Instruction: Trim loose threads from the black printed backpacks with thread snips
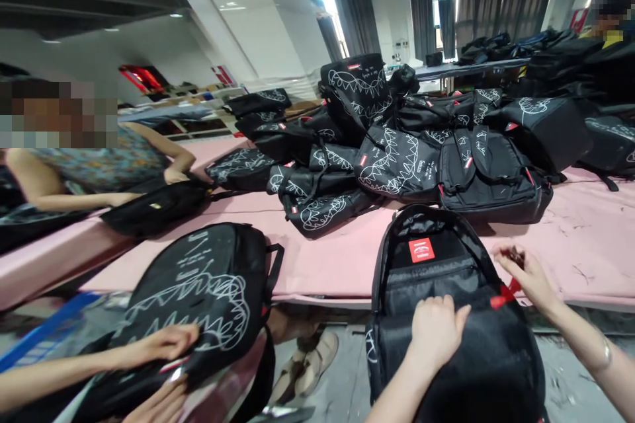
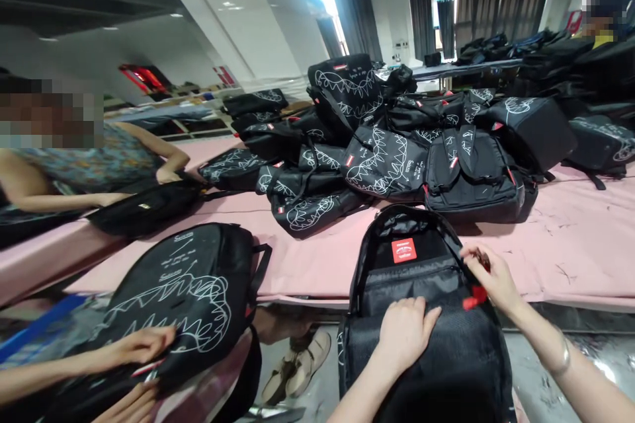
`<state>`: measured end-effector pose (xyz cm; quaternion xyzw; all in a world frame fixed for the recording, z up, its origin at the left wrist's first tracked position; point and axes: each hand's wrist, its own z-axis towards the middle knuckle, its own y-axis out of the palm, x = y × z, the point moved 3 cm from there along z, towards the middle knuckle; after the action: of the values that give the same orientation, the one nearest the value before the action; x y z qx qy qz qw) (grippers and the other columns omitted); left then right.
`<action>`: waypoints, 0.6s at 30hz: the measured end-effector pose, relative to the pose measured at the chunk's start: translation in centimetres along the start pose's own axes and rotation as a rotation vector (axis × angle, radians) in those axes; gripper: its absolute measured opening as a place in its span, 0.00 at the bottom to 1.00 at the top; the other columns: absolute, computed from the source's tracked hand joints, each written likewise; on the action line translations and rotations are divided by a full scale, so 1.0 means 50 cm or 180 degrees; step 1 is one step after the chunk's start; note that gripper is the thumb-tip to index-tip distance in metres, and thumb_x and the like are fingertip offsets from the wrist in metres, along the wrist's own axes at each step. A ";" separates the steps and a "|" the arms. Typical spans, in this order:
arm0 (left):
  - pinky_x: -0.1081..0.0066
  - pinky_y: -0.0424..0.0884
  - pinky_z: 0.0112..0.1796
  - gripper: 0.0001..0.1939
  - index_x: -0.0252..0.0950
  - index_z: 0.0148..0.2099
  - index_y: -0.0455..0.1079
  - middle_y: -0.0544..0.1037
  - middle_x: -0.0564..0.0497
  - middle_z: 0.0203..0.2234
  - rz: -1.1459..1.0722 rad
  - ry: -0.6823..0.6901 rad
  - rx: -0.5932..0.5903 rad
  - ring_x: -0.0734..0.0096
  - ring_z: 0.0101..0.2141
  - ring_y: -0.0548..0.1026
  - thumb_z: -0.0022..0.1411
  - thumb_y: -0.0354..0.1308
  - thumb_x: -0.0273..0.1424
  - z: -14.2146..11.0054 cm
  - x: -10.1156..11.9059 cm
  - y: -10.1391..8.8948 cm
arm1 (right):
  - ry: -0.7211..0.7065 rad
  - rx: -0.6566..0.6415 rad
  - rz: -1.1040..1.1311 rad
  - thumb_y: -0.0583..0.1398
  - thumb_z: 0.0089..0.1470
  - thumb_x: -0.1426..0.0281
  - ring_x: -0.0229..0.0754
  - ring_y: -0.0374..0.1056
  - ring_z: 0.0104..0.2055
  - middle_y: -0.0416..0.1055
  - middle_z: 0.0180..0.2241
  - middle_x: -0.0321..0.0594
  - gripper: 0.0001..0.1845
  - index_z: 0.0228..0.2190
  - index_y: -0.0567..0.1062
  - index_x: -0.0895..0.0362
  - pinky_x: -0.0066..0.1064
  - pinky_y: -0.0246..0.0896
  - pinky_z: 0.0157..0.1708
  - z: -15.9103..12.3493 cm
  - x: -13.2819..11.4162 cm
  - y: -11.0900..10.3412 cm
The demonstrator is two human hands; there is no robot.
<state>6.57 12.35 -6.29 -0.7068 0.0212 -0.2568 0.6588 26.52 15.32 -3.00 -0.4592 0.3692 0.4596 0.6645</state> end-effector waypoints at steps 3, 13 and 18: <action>0.62 0.64 0.34 0.23 0.33 0.34 0.70 0.75 0.40 0.26 0.0134 0.0284 0.0067 0.58 0.31 0.73 0.62 0.41 0.45 -0.037 0.027 -0.024 | -0.0390 0.0432 -0.1270 0.59 0.49 0.60 0.47 0.65 0.39 0.68 0.38 0.45 0.20 0.42 0.69 0.56 0.38 0.62 0.37 0.070 0.000 -0.014; 0.58 0.65 0.36 0.19 0.35 0.39 0.70 0.76 0.41 0.30 -0.0047 0.0485 0.0028 0.55 0.34 0.73 0.61 0.44 0.42 -0.108 0.033 -0.065 | -0.0927 0.0604 -0.1481 0.53 0.53 0.72 0.39 0.68 0.32 0.72 0.32 0.40 0.15 0.42 0.74 0.55 0.29 0.63 0.33 0.113 -0.002 -0.013; 0.53 0.63 0.47 0.20 0.37 0.47 0.69 0.75 0.42 0.42 -0.1218 0.0417 -0.0456 0.54 0.44 0.70 0.57 0.53 0.42 -0.091 0.017 -0.087 | -0.1719 -0.0040 -0.1231 0.51 0.54 0.74 0.36 0.63 0.25 0.68 0.24 0.37 0.19 0.46 0.71 0.53 0.27 0.59 0.26 0.005 -0.055 -0.008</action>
<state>4.21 8.43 -1.91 -0.7248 -0.0525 -0.4205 0.5433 26.10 14.76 -0.28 -0.3865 0.0828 0.4324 0.8104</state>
